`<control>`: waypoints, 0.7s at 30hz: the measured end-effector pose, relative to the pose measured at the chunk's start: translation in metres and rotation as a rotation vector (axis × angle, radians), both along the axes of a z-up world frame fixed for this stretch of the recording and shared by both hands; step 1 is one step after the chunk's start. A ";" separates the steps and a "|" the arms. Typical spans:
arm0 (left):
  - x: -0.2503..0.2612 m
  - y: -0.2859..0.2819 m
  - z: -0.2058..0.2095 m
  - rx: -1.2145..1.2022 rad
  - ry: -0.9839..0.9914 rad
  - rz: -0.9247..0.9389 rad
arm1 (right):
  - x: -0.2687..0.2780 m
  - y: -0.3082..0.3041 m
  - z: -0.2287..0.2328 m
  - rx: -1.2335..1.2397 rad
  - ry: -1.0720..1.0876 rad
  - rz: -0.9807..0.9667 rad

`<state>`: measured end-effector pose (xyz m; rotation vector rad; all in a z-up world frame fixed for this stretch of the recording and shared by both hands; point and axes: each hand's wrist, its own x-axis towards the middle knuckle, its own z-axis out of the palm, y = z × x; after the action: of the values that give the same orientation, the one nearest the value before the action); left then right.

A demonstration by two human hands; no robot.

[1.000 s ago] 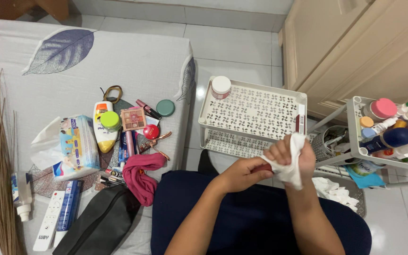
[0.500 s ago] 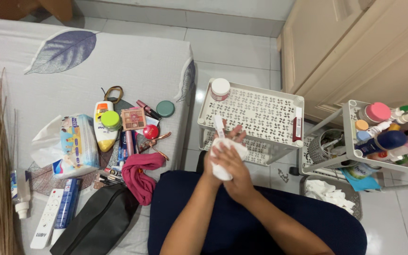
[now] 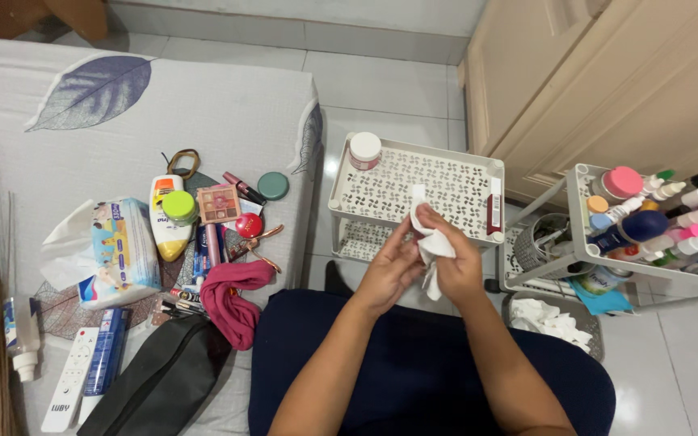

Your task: The person assembles a two-tier white plastic rack by inserting legs and placing shelves, then wipes the shelves with a tissue. The person places a jar and a tube on the top shelf.

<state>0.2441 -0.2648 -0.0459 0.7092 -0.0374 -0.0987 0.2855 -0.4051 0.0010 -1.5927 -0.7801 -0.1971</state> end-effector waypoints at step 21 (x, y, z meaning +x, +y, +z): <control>-0.004 0.034 0.008 0.440 -0.143 -0.053 | 0.023 -0.049 0.041 -0.232 0.104 0.173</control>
<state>0.2400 -0.2312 -0.0379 1.1547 -0.1758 -0.1084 0.3086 -0.4542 0.0419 -1.7268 -0.8789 0.1048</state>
